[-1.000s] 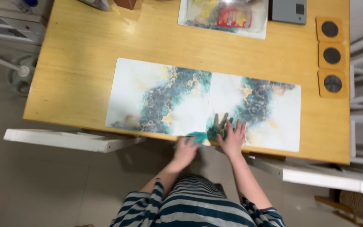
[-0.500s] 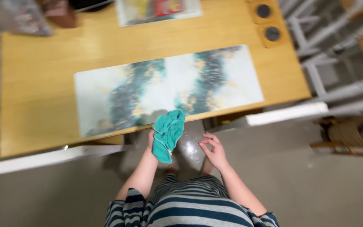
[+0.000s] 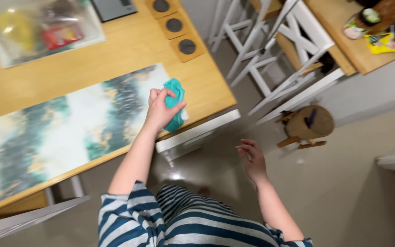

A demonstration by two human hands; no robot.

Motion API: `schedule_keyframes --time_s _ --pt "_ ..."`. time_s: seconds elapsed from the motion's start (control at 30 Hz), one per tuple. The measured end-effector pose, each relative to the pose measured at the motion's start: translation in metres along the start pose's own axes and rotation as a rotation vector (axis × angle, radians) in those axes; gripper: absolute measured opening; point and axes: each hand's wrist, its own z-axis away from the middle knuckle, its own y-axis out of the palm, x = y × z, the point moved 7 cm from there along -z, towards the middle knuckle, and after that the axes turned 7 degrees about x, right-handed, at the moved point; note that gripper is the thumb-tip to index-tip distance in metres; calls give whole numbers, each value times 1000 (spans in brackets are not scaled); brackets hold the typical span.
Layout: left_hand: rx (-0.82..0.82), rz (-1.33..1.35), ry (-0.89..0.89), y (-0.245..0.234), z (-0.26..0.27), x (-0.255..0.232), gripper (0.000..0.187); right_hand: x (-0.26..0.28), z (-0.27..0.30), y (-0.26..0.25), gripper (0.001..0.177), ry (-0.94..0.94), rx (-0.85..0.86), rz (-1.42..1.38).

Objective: The person rinses a cloth in a sink, walks to a table, and wipes the tabletop. They move and wipe placemats, coasters, a scale, and other items to clean the surface underneath before rearranging them.

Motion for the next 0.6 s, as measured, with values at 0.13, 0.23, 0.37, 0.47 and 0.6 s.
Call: schedule_keyframes --time_s 0.13,0.23,0.37,0.47,0.6 --pt "135 76 -167 82 -57 16 39 -56 -53 -45 15 -13 25 53" --pt "261 109 -200 123 -86 24 27 -89 -105 -51 12 -79 30 -9" --pt "217 163 40 172 -122 -4 21 -82 -182 -28 18 -193 128 -22" --pt "345 355 -173 216 -151 -16 18 -93 -246 4 48 -215 318 -119" --pt "469 774 -250 239 -188 -11 19 -161 -305 38 56 -29 484 -194"
